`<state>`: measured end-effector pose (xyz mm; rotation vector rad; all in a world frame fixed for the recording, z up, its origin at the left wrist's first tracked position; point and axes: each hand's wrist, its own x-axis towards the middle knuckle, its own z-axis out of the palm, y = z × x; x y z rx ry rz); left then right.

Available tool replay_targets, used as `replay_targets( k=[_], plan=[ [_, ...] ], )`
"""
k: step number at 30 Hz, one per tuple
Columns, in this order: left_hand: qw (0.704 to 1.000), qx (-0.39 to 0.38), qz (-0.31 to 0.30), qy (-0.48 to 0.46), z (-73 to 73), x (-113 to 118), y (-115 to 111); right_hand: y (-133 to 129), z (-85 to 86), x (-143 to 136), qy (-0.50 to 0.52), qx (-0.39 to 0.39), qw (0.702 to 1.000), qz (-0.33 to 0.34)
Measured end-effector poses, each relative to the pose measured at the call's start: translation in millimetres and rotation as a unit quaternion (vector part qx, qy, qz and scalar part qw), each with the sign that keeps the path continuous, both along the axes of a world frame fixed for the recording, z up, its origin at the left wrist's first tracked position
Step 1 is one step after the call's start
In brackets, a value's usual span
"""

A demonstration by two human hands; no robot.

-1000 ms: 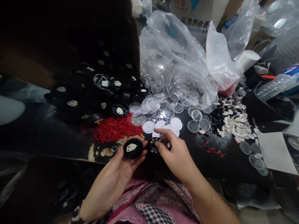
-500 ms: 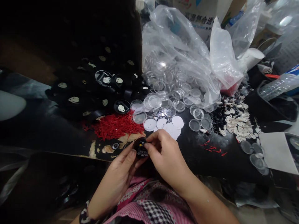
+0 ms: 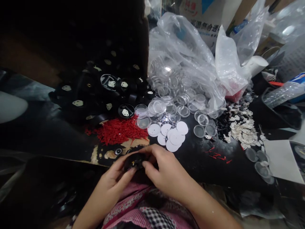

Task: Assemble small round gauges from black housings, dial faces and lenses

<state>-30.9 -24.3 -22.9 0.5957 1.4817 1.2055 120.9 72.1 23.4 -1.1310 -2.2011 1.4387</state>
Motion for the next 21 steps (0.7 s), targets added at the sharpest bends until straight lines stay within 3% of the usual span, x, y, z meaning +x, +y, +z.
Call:
replay_targets(
  k=[3, 5, 7, 11, 21],
  plan=[
    [0.998, -0.021, 0.062, -0.009, -2.3, -10.0, -6.1, 14.9, -0.8, -14.5, -0.118, 0.145, 0.982, 0.023],
    [0.994, -0.022, 0.099, -0.043, -1.9, -12.5, -6.3, 25.4, -3.6, -27.0, -0.231, 0.252, 0.94, 0.024],
    [0.988, -0.007, 0.127, -0.093, -0.5, -12.1, -4.0, 32.3, -7.2, -38.0, -0.299, 0.304, 0.904, 0.04],
    [0.968, 0.015, 0.167, -0.184, 2.5, -8.9, 2.3, 34.5, -13.0, -44.4, -0.324, 0.324, 0.887, 0.059],
    [0.949, 0.012, 0.199, -0.243, 2.8, -9.3, 9.7, 27.4, -5.2, -24.8, -0.312, 0.269, 0.911, 0.028]
  ],
)
